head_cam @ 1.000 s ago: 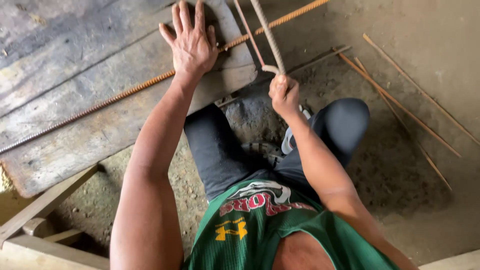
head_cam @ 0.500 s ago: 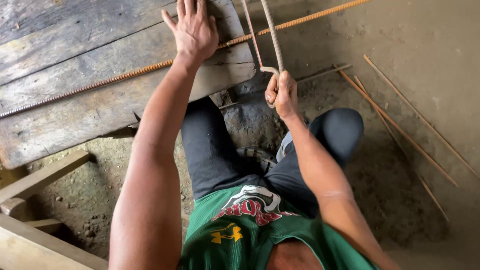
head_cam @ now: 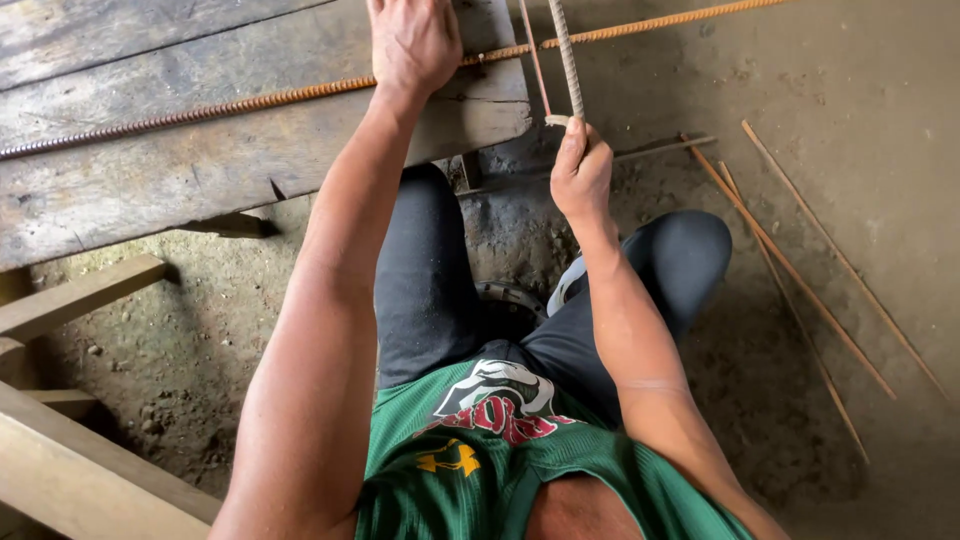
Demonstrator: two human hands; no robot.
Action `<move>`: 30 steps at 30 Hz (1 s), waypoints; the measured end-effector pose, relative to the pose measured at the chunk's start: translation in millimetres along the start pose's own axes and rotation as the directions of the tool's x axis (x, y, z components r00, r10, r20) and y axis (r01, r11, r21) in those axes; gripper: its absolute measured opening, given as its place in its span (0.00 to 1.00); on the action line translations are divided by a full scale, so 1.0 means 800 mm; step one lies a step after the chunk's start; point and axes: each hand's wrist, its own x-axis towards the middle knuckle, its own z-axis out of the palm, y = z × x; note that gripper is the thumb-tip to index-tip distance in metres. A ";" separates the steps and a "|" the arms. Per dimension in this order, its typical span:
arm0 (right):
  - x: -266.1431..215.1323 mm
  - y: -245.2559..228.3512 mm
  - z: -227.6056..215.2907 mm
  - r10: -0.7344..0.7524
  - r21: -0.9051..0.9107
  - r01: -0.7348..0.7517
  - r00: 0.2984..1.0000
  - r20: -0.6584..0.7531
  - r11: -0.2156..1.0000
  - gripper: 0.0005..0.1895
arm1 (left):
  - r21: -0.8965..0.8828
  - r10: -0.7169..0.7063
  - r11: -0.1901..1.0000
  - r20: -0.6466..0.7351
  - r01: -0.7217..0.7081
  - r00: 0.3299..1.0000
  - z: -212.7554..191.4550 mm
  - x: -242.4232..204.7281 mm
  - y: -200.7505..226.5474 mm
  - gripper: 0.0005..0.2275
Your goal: Sawing a metal rebar with a hacksaw on a wooden workbench
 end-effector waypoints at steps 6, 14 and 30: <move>0.005 -0.026 0.010 -0.025 -0.083 0.026 1.000 0.006 0.996 0.22 | 0.067 0.093 0.994 -0.084 -0.088 0.992 -0.009 0.003 0.004 0.08; 0.004 -0.051 0.010 0.118 -0.273 -0.135 0.990 -0.079 0.952 0.25 | -0.135 -0.142 0.977 0.180 0.168 0.973 0.002 0.002 0.000 0.07; 0.002 -0.034 0.023 0.404 0.261 -0.369 0.911 -0.090 0.892 0.29 | -0.239 0.157 0.962 0.103 -0.129 0.982 0.004 -0.007 -0.011 0.08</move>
